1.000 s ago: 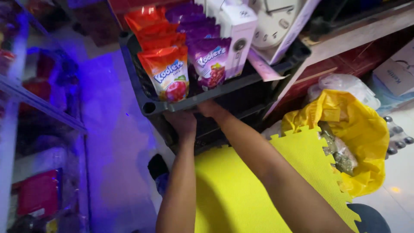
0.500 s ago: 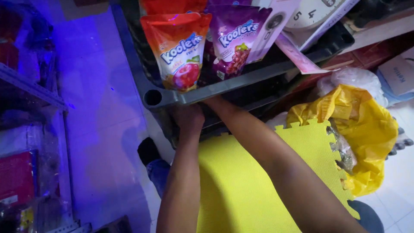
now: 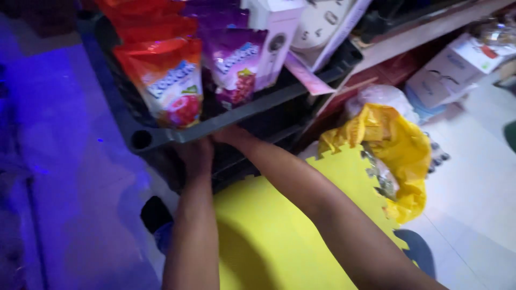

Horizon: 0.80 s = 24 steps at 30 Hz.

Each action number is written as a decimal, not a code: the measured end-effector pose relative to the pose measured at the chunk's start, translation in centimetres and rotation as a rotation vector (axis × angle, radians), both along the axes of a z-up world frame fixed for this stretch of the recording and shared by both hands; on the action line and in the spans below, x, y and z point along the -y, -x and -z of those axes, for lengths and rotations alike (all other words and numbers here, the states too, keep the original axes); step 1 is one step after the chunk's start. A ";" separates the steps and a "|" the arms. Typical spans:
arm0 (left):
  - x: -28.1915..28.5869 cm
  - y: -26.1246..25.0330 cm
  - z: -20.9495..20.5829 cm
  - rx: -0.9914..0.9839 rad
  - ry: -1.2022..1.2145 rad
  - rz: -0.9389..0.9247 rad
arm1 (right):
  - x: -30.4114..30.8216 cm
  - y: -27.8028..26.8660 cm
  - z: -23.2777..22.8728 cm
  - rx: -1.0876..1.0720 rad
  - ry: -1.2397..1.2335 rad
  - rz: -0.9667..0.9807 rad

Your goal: Stocking a display shelf with various items including packaged snacks, boxed goods, a wall clock, and bags of grains.

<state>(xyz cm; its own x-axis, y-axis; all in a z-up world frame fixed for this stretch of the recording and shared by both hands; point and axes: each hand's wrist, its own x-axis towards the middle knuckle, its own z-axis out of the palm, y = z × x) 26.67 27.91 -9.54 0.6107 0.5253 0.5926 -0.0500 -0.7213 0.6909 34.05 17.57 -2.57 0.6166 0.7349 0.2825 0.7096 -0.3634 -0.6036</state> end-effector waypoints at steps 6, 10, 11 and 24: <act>-0.5 -1.5 -2.3 -0.486 -0.354 -0.071 | 5.7 6.5 -6.1 0.081 -0.141 0.033; -0.3 -1.1 -2.5 -0.584 -0.407 -0.047 | 13.1 13.1 -12.0 -0.049 -0.185 -0.001; -0.2 -0.3 -2.4 -0.639 -0.427 -0.040 | 15.2 14.8 -12.7 -0.137 -0.109 0.022; 25.4 16.5 -12.4 -0.658 0.588 0.627 | 36.4 22.6 -5.2 -0.539 0.037 0.443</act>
